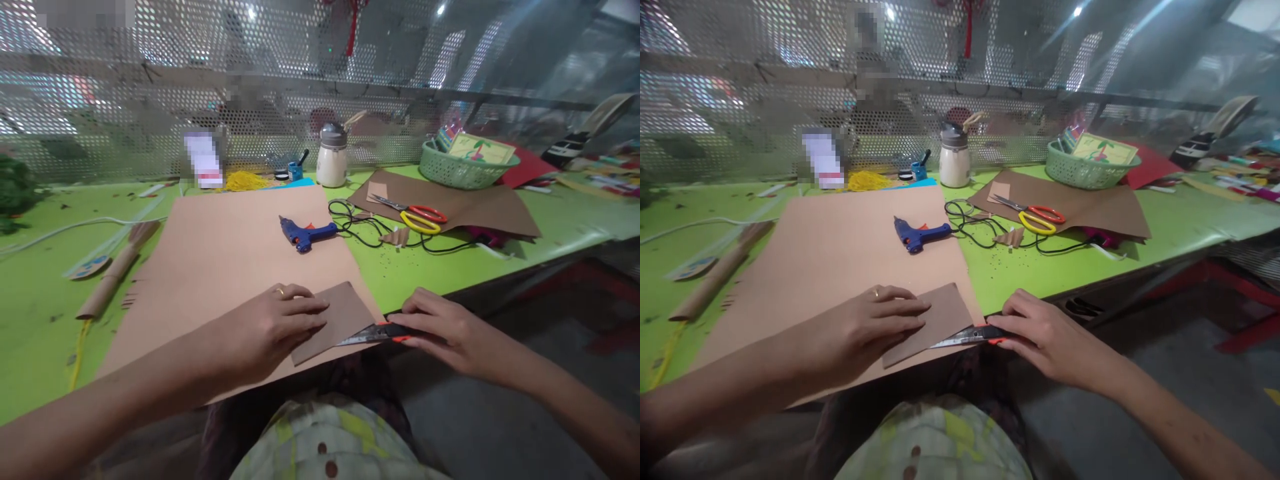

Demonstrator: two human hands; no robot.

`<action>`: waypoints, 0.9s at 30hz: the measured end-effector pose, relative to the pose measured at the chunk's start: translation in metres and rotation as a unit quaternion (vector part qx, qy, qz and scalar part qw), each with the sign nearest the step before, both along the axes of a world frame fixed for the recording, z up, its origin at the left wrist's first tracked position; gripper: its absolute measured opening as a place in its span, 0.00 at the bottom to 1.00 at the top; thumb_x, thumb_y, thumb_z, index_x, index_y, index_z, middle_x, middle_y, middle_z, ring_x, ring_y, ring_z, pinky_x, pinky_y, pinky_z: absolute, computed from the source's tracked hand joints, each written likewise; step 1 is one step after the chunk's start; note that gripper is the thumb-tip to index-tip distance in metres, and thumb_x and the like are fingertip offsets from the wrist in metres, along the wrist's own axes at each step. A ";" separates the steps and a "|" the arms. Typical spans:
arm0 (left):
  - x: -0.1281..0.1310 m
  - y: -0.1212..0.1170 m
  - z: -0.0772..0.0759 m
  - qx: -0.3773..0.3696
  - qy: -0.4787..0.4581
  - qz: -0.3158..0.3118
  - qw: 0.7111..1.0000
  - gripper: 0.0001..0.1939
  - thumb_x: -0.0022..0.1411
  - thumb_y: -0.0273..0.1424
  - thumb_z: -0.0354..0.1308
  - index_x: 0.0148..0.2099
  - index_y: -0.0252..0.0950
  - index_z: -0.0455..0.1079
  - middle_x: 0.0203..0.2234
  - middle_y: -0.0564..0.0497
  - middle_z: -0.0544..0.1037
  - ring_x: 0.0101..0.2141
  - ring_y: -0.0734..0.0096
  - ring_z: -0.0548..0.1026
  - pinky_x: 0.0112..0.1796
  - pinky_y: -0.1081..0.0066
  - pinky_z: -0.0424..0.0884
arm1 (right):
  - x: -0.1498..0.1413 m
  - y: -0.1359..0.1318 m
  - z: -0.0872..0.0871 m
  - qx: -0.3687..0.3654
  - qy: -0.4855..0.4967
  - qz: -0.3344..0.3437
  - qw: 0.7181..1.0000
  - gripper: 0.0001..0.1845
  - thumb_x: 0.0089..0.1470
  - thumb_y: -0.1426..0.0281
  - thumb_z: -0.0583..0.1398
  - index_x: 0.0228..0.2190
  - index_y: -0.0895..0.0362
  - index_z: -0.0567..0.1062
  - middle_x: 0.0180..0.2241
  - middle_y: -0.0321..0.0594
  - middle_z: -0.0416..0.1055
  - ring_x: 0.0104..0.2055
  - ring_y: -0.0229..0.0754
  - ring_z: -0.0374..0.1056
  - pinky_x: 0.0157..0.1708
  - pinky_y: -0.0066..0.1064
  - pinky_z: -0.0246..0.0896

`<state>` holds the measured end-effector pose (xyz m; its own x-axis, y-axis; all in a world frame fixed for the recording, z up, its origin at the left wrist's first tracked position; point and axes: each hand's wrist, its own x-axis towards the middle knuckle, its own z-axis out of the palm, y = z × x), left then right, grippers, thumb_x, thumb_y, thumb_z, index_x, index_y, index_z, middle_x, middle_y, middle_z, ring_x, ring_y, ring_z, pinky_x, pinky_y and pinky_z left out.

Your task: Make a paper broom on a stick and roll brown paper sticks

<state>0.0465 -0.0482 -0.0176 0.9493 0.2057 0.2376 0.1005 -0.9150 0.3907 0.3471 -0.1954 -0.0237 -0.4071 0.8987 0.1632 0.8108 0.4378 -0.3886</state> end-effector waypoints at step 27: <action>-0.006 -0.003 0.002 0.015 0.064 0.011 0.998 0.23 0.69 0.30 0.47 0.64 0.38 0.62 0.60 0.47 0.68 0.55 0.55 0.64 0.55 0.52 0.61 | -0.029 0.001 0.004 -0.034 0.023 0.016 0.999 0.16 0.65 0.71 0.53 0.52 0.56 0.72 0.40 0.47 0.66 0.42 0.45 0.65 0.42 0.37 0.65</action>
